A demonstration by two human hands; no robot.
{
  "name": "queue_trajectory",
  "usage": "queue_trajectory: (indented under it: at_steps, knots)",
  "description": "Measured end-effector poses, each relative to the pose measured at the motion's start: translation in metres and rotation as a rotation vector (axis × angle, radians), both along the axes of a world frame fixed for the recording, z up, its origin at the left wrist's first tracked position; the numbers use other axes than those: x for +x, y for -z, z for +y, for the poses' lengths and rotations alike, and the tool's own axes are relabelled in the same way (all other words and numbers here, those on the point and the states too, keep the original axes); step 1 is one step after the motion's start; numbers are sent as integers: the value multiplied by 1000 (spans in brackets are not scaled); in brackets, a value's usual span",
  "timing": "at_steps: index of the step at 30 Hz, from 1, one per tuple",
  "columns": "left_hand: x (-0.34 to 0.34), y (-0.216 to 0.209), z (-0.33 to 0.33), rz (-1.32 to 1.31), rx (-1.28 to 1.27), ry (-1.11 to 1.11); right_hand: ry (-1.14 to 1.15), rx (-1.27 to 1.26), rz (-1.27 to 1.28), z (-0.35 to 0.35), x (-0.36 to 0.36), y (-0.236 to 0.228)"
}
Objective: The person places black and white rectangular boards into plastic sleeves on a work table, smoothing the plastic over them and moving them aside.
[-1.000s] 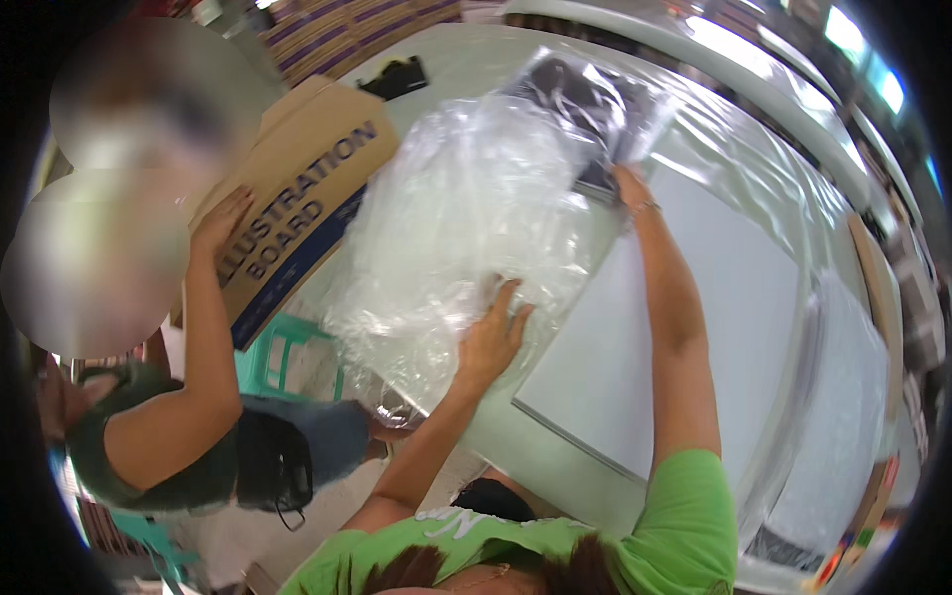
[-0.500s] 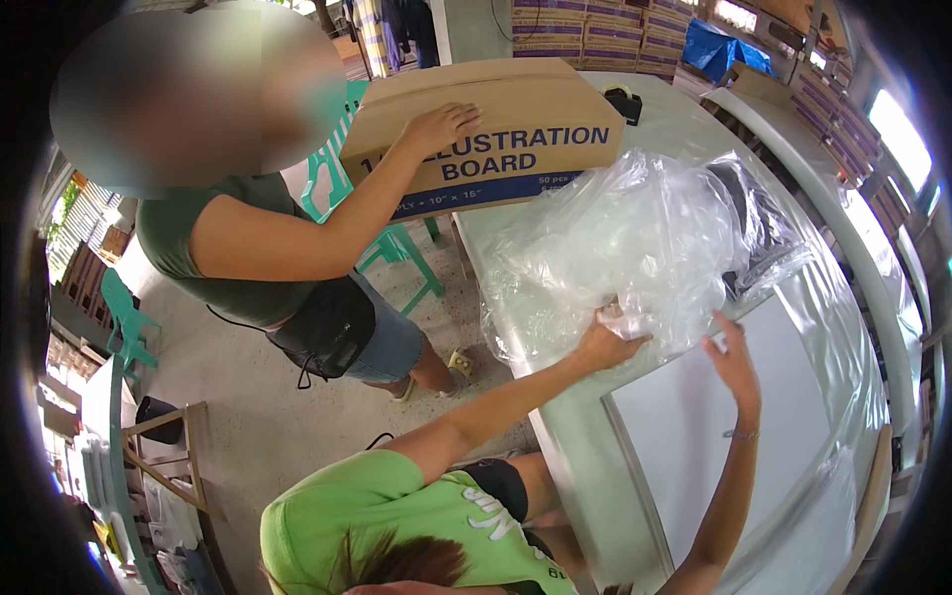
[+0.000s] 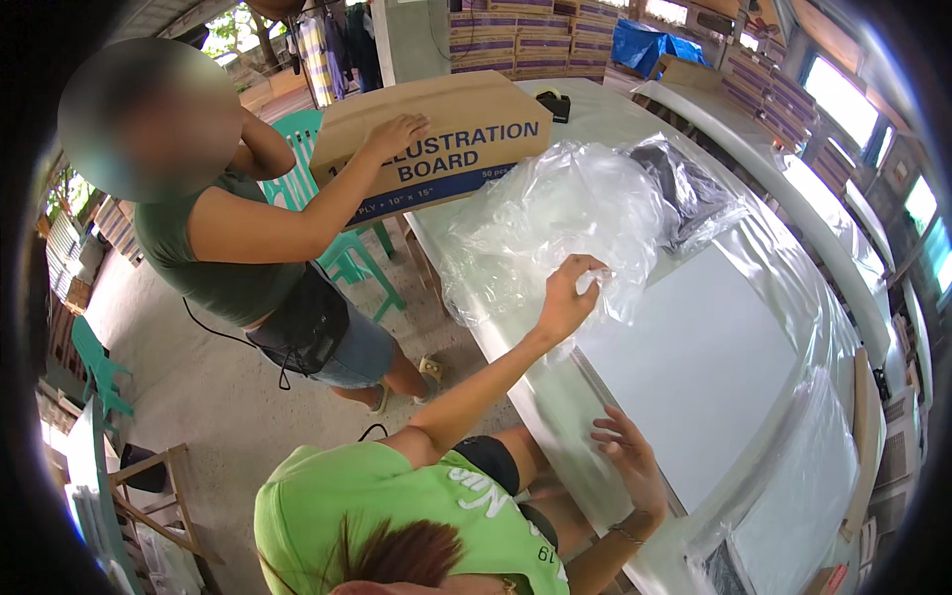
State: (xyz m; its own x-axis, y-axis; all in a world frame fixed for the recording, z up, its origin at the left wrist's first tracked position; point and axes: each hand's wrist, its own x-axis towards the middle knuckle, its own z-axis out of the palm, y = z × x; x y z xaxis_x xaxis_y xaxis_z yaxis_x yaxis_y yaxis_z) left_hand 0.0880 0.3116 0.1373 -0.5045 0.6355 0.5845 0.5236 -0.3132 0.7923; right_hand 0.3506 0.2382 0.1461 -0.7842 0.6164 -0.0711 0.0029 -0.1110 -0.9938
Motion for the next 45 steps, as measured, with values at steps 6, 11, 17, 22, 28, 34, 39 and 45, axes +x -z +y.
queue_trajectory:
  at_steps: [6,11,17,22,28,34,39,45]
  knots:
    - [40,-69,-60,213,76,276,342,106,104,-28,-10,-5]
    - [86,-76,-88,-76,-98,847,746,373,-72,-14,-5,19]
    - [92,-71,-98,-176,-159,1089,929,706,181,-25,-15,-21]
    - [72,-57,-79,-291,-327,1047,915,504,251,-4,27,19]
    - [17,-89,-95,-389,-277,721,1183,331,149,-35,-18,-60]
    - [28,-97,-99,-490,-273,754,1417,538,171,-30,-1,-62]
    - [52,-94,-107,-420,-282,987,1509,853,2,-33,-15,-67]
    - [78,-91,-104,-404,-129,939,1427,924,34,-33,-27,-70]
